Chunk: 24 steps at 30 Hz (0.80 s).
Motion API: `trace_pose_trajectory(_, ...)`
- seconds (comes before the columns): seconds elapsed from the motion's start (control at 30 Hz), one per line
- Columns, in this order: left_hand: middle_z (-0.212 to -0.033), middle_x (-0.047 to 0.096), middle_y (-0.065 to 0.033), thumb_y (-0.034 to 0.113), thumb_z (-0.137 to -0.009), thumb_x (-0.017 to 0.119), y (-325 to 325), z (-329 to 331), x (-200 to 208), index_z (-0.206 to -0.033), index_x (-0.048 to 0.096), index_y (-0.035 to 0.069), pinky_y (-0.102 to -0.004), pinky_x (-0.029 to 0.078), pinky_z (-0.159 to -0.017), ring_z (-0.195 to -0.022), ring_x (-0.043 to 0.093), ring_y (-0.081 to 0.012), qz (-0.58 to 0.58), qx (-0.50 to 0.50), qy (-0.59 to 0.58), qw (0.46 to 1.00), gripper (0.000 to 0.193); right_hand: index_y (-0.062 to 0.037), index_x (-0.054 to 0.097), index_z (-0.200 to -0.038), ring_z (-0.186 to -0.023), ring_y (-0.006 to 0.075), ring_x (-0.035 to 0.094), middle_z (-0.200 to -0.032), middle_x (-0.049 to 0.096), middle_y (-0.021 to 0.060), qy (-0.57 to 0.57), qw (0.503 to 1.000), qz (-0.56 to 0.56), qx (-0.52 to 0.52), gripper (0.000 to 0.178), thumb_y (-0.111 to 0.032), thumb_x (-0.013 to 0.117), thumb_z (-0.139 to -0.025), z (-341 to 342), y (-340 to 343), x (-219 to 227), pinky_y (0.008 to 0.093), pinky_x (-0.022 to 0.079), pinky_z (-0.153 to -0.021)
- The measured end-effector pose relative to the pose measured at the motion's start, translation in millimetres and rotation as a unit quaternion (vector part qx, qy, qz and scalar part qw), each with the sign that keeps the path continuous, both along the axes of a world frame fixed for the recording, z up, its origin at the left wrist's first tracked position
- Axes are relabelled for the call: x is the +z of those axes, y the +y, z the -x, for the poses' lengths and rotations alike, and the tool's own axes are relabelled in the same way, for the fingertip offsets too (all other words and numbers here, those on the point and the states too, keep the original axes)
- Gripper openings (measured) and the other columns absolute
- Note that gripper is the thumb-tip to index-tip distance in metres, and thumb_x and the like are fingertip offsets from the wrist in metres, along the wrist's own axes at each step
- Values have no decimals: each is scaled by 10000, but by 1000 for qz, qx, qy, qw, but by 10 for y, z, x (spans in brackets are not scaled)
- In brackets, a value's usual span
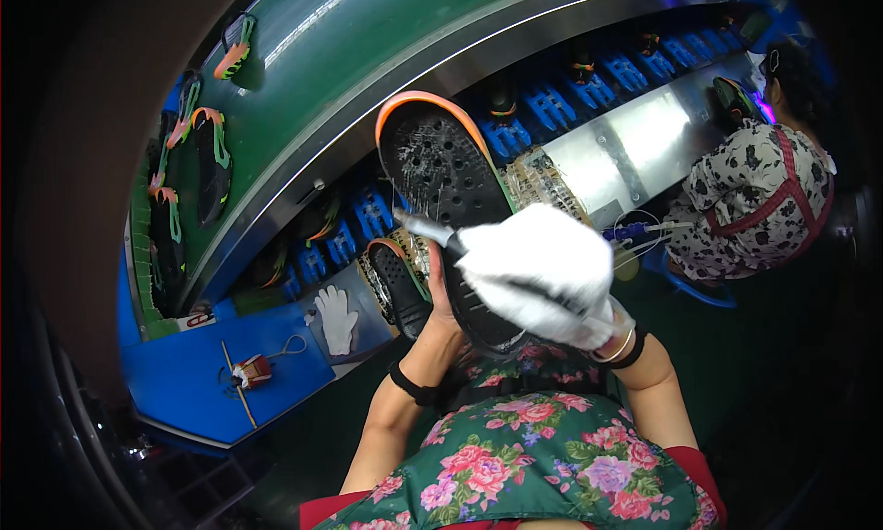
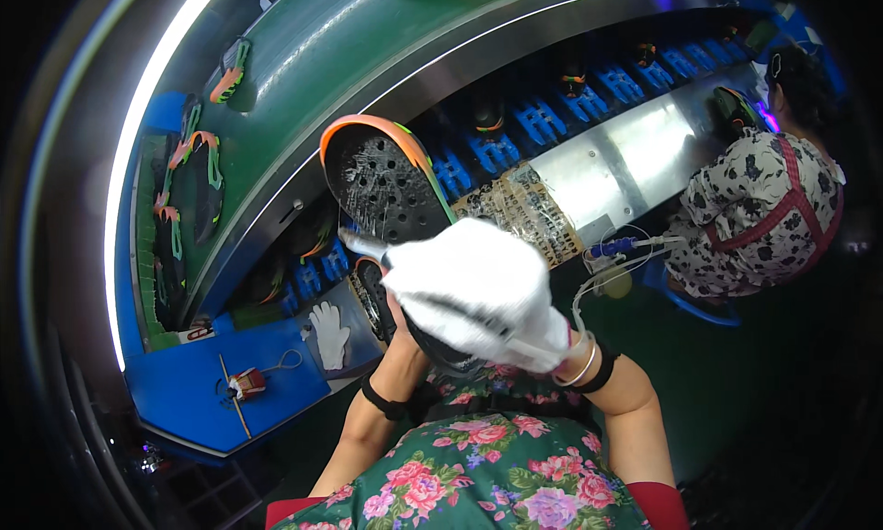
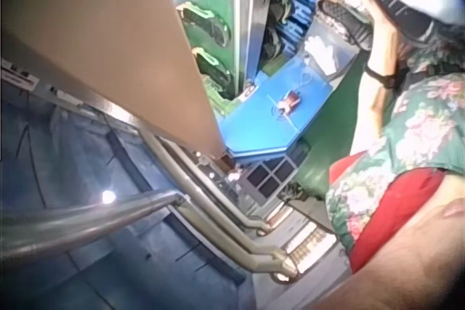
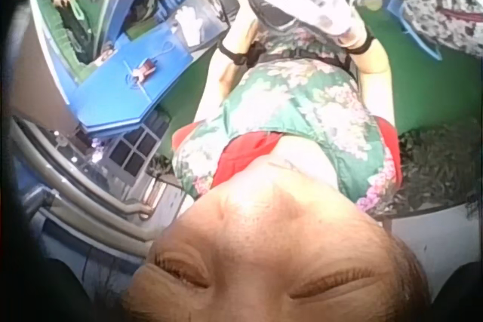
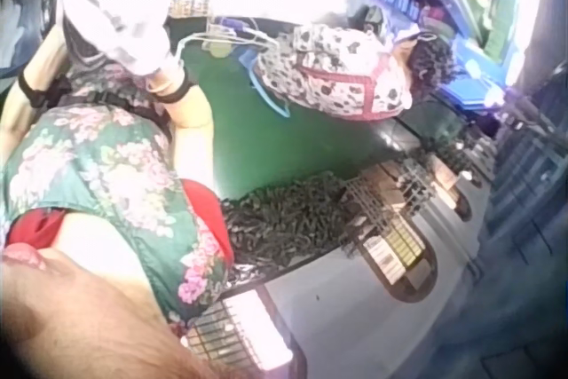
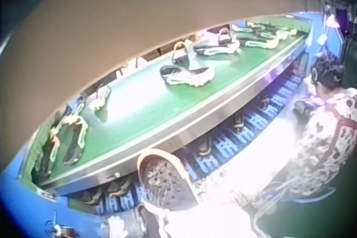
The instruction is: The person is applying a liquid substance, likely adhesive or primer, to the underside of shoe soles using a brush.
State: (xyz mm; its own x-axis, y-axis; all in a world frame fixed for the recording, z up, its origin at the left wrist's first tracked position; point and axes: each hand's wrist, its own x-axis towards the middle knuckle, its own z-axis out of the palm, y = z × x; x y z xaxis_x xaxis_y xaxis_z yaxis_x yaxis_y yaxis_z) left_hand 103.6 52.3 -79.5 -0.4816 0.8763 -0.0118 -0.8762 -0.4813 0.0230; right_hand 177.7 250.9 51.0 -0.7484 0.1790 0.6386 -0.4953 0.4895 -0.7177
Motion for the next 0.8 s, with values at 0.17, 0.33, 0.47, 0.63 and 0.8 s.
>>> trace_pose_trajectory(0.17,-1689,510,-186,855,-1049,398,58,145,150,-1717,381,86,-566,449,-1259,-1488,571,-383,54,6,69,996,1019,-61,830,-1234,-1067,332,776,-1223,819,145,29,997,-56,-40,356,-45,828,-878,8,-13,-74,427,612,-944)
trace_pose_trajectory(0.33,-1708,454,-254,920,-997,383,245,248,283,-1737,318,69,-592,390,-1291,-1526,514,-421,28,63,106,992,1129,-34,845,-1137,-996,305,798,-1108,840,129,24,995,92,34,277,-55,871,-862,16,-51,-160,406,635,-868)
trace_pose_trajectory(0.47,-1716,421,-266,886,-1029,360,361,313,401,-1760,260,86,-657,379,-1285,-1525,500,-475,20,79,92,992,1088,-28,833,-1177,-1059,317,792,-1186,826,126,-12,1000,23,-14,297,-91,867,-889,16,-87,-233,429,629,-914)
trace_pose_trajectory(0.63,-1573,545,-311,935,-954,464,529,350,560,-1670,365,-9,-754,522,-1122,-1439,539,-569,-17,86,62,994,1189,-78,856,-1128,-1016,272,801,-1137,841,104,-10,981,167,95,255,-55,888,-876,-9,-117,-242,397,633,-892)
trace_pose_trajectory(0.8,-1579,508,-369,940,-924,523,541,475,615,-1699,375,115,-729,544,-1093,-1375,560,-614,-35,15,45,998,1142,-66,837,-1206,-1031,291,800,-1168,833,121,-30,994,71,71,303,-50,850,-904,-12,-69,-250,408,631,-893)
